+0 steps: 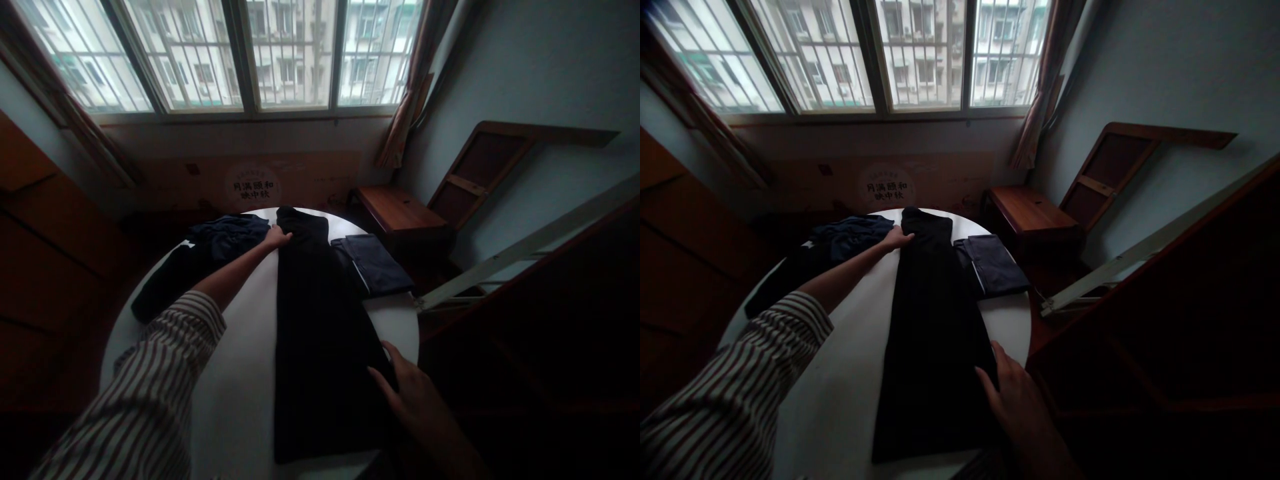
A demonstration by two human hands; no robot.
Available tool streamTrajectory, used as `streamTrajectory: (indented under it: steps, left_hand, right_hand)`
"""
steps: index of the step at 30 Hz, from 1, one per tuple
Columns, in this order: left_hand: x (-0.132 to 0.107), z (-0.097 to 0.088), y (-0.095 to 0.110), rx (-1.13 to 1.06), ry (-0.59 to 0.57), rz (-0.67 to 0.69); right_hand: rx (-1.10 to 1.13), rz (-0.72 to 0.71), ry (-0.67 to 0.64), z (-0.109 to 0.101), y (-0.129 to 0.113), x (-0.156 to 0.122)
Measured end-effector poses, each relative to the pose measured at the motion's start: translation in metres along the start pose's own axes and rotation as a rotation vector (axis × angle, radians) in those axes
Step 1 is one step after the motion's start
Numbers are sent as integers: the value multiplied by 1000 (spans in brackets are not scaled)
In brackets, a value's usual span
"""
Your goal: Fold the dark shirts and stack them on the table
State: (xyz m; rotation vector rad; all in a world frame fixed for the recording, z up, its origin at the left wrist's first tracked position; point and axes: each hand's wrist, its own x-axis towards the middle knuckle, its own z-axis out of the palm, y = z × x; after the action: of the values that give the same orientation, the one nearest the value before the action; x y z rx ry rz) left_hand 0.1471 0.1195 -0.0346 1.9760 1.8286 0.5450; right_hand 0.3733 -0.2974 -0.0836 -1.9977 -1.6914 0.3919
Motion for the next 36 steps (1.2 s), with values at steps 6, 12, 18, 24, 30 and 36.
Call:
streamTrajectory:
  steps: [6,12,18,24,30,36]
  left_hand:
    - [-15,7,-6,51,5,-19]
    - [-76,13,-30,240,50,493]
    - [-113,14,-60,345,-222,627]
    - [-198,-15,-58,123,-292,1011]
    - [-312,-54,-94,82,-398,1462]
    - [-327,-48,-94,263,-175,1711]
  right_hand:
    - [-45,-23,-132,-5,-2,5]
    - [168,-8,-180,-24,-7,-6]
    - [348,24,-339,-31,0,-18]
    - [407,68,-429,-45,19,-35]
    - [545,-48,-490,-51,36,-46]
    - [281,-141,-366,-45,53,-37]
